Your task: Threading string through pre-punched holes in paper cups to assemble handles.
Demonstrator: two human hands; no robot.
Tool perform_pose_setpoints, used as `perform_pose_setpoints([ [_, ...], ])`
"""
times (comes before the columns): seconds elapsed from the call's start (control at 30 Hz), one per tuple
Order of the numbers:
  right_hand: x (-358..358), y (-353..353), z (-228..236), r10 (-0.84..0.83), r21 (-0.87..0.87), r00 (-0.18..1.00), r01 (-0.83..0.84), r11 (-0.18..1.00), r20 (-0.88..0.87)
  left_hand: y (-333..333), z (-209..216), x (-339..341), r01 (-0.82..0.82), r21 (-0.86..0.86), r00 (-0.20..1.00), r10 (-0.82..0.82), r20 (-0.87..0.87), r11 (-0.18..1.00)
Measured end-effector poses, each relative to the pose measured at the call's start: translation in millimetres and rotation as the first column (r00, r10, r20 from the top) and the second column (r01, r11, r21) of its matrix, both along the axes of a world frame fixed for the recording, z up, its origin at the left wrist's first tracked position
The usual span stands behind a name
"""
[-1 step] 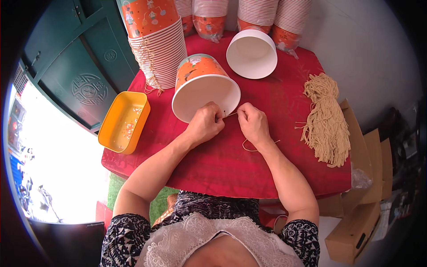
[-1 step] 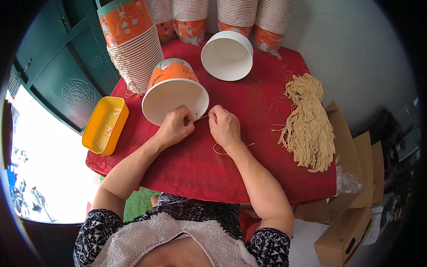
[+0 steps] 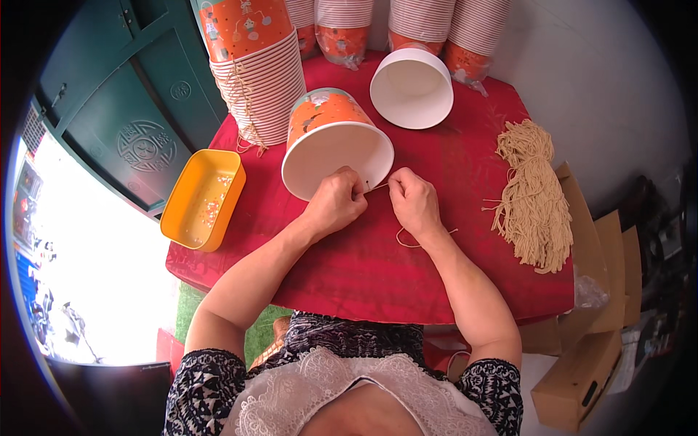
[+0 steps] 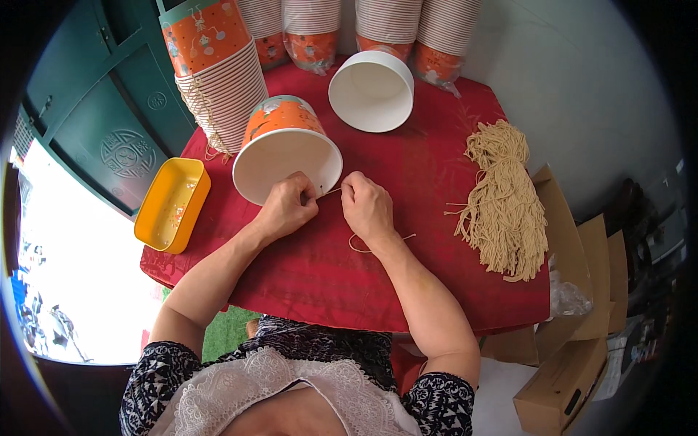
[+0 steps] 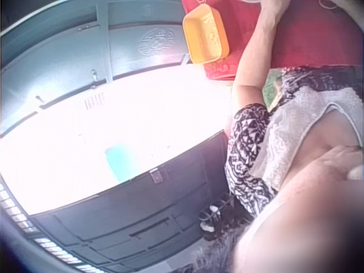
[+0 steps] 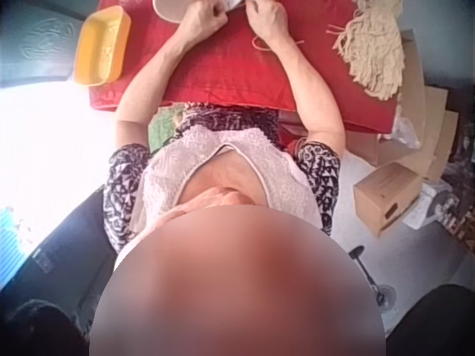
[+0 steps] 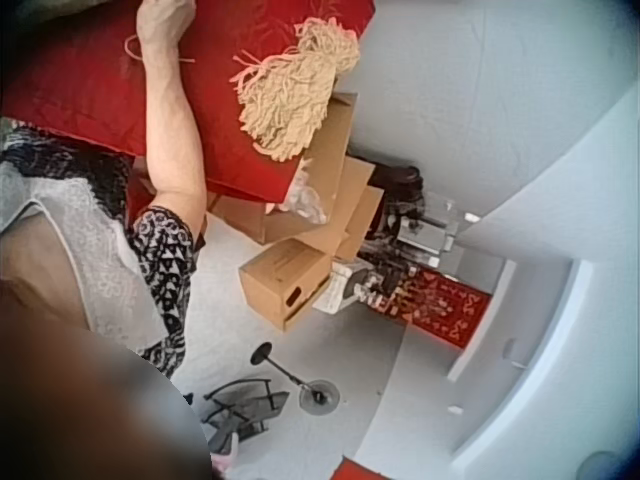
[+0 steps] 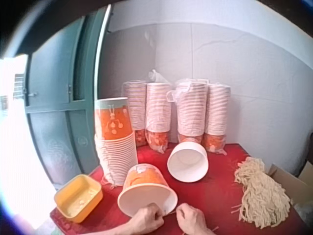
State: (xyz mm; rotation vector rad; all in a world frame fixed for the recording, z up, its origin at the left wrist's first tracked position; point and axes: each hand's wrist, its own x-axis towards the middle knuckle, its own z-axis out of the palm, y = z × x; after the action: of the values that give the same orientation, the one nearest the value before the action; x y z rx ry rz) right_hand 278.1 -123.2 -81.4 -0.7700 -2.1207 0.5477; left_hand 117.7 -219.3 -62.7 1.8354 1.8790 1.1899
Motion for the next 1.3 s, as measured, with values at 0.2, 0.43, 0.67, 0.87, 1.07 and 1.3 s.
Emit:
perform_pose_setpoints([
  [0.2, -1, -13, 19, 0.083, -0.156, 0.996, -0.078, 0.985, 0.023, -1, -5, -2, 0.003, 0.035, 1.000, -0.003, -0.001, 0.999],
  [0.43, -4, -6, 10, 0.044, -0.090, 0.997, -0.039, 0.995, 0.060, -3, 1, 0, 0.005, -0.011, 1.000, -0.004, 0.027, 1.000],
  [0.67, -3, -7, 11, 0.050, -0.066, 0.997, -0.046, 0.997, 0.060, -3, -3, 12, -0.017, 0.058, 0.990, 0.025, -0.141, 0.998],
  [0.87, -3, -6, 10, 0.070, -0.100, 0.997, -0.066, 0.993, 0.037, 4, -20, 10, -0.057, 0.128, 0.982, 0.079, -0.173, 0.990],
  [1.07, 3, -1, 9, 0.091, -0.109, 0.996, -0.088, 0.990, 0.023, 1, -14, 8, -0.011, 0.150, 0.995, 0.026, -0.093, 0.989],
  [1.3, 0, -5, 10, 0.007, 0.015, 0.996, -0.008, 1.000, 0.085, 1, -9, 6, -0.001, 0.073, 0.990, 0.011, -0.141, 0.997],
])
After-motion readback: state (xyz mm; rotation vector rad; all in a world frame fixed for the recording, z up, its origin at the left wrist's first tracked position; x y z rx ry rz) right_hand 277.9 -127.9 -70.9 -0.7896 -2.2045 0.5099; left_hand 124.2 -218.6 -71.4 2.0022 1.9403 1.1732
